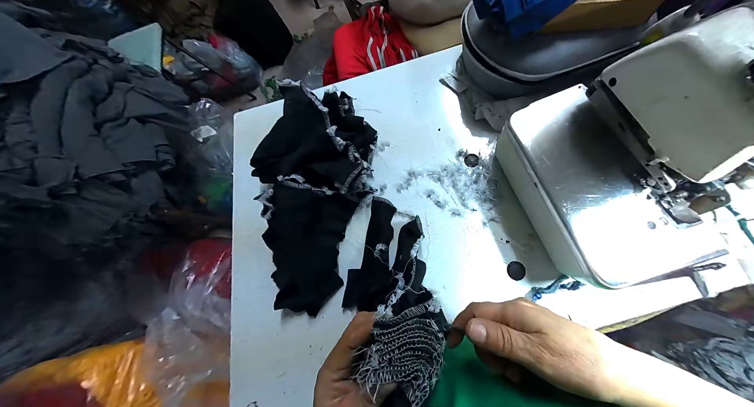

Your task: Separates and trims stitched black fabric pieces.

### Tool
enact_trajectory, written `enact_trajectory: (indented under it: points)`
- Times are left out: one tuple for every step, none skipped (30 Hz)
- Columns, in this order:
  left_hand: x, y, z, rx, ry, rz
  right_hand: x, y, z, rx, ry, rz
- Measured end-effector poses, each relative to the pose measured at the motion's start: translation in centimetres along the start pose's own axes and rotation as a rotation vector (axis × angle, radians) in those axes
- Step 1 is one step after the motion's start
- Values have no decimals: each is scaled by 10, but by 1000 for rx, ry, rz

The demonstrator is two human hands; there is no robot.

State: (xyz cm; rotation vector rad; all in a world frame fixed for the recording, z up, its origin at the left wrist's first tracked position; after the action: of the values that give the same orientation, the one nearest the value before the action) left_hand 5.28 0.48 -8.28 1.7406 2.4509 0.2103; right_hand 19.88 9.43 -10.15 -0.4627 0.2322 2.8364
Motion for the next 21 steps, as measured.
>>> enact_trajectory:
  points:
    - [0, 1, 1, 8, 6, 11, 1, 0, 0, 8, 6, -2]
    - [0, 1, 1, 19, 8, 22, 2, 0, 0, 15, 8, -6]
    - [0, 3, 2, 29, 10, 37, 2, 0, 1, 20, 9, -13]
    - [0, 4, 2, 34, 14, 54, 3, -1, 1, 26, 6, -26]
    - [0, 6, 3, 48, 22, 71, 5, -2, 2, 33, -4, -45]
    - [0, 7, 3, 68, 30, 86, 6, -4, 3, 45, -23, -66]
    - [0, 8, 4, 83, 32, 91, 7, -5, 3, 59, -53, -91]
    - [0, 9, 4, 90, 30, 90, 7, -7, 4, 75, -93, -115]
    - [0, 8, 4, 93, 29, 86, 7, -9, 6, 88, -134, -138]
    - [0, 8, 4, 96, 28, 80, 7, -11, 7, 100, -167, -157]
    - [0, 7, 4, 100, 28, 74, 6, -14, 8, 118, -190, -187]
    - [-1, 6, 4, 106, 30, 65, 5, -18, 9, 150, -198, -235]
    - [-1, 4, 4, 116, 34, 55, 4, -25, 8, 191, -196, -307]
    - [-1, 3, 3, 129, 40, 45, 2, -32, 6, 232, -192, -396]
    - [-1, 0, 3, 145, 49, 35, 1, -40, 4, 265, -184, -477]
    - [-1, -2, 3, 167, 62, 31, -1, -46, 2, 277, -181, -542]
    - [-1, -5, 2, 188, 77, 27, -1, -50, 0, 276, -176, -590]
    - [-1, -7, 1, 218, 94, 19, -1, -52, -2, 264, -175, -611]
    - [-2, -9, 0, 268, 118, 19, 1, -51, -4, 244, -170, -605]
    - [-3, -11, -1, 331, 147, 24, 3, -49, -6, 218, -157, -581]
    - [-4, -12, -3, 395, 174, 30, 7, -45, -8, 190, -131, -536]
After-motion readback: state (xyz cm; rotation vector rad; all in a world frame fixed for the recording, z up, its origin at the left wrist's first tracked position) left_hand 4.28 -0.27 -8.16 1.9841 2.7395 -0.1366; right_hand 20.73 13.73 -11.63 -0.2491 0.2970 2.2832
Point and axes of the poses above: each hand's wrist, its own x-axis towards the middle knuckle, its own y-axis out of the palm, z = x × y, the point moved 9 cm from there along x, towards the middle knuckle, and after that the axes turned 5 degrees about -y, right-handed, at the moved point
